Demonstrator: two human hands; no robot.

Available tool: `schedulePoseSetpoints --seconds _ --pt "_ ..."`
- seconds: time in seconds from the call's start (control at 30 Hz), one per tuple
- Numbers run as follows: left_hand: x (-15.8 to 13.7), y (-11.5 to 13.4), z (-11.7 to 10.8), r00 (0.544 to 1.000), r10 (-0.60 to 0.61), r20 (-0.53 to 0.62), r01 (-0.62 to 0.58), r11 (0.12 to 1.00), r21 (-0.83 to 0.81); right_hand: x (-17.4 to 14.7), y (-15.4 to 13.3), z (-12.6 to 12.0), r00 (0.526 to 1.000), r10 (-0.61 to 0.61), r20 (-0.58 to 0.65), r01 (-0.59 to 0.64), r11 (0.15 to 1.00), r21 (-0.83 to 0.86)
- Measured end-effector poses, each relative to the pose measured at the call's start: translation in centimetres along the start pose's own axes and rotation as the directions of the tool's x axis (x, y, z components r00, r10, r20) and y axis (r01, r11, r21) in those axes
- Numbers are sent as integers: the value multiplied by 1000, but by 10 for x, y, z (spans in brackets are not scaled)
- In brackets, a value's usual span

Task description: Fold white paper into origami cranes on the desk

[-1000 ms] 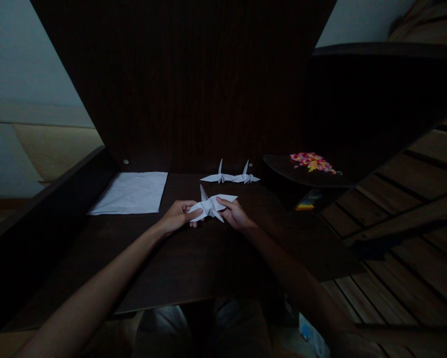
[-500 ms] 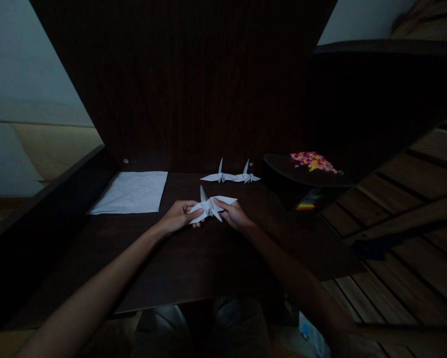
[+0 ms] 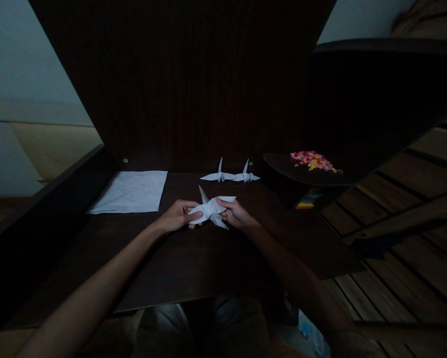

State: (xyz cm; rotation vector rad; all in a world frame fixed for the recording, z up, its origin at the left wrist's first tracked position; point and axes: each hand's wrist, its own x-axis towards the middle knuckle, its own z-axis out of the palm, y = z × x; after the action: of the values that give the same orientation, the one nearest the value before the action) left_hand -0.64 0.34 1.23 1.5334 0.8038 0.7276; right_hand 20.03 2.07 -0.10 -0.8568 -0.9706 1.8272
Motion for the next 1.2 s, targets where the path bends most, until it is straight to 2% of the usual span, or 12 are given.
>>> schedulePoseSetpoints --seconds 0.27,0.5,0.67,0.83,0.93,1.0,1.1,1.2 --pt "0 -3 2 1000 -15 -27 15 1000 -14 5 7 -5 999 53 6 -53 997 49" --pt "2 -9 6 995 1 -95 -9 997 -78 6 9 -1 986 161 38 -164 981 105" --pt "2 -10 9 996 -5 -89 -5 995 -103 4 7 -2 986 156 58 -161 982 95" --pt "2 -6 8 994 -22 -111 11 994 -105 7 9 -3 1000 15 6 -16 999 49" --pt "3 -4 8 982 -46 -182 16 987 -163 9 9 -2 998 -55 -23 55 998 28" --pt "4 -5 7 968 -65 -244 10 975 -221 9 8 -3 991 -103 -88 105 994 9" --pt "7 -7 7 943 -97 -319 4 960 -279 7 8 -4 945 -286 -158 273 957 -99" --pt "9 -9 6 927 -101 -361 -9 957 -289 2 9 -5 868 -489 -88 445 843 -301"
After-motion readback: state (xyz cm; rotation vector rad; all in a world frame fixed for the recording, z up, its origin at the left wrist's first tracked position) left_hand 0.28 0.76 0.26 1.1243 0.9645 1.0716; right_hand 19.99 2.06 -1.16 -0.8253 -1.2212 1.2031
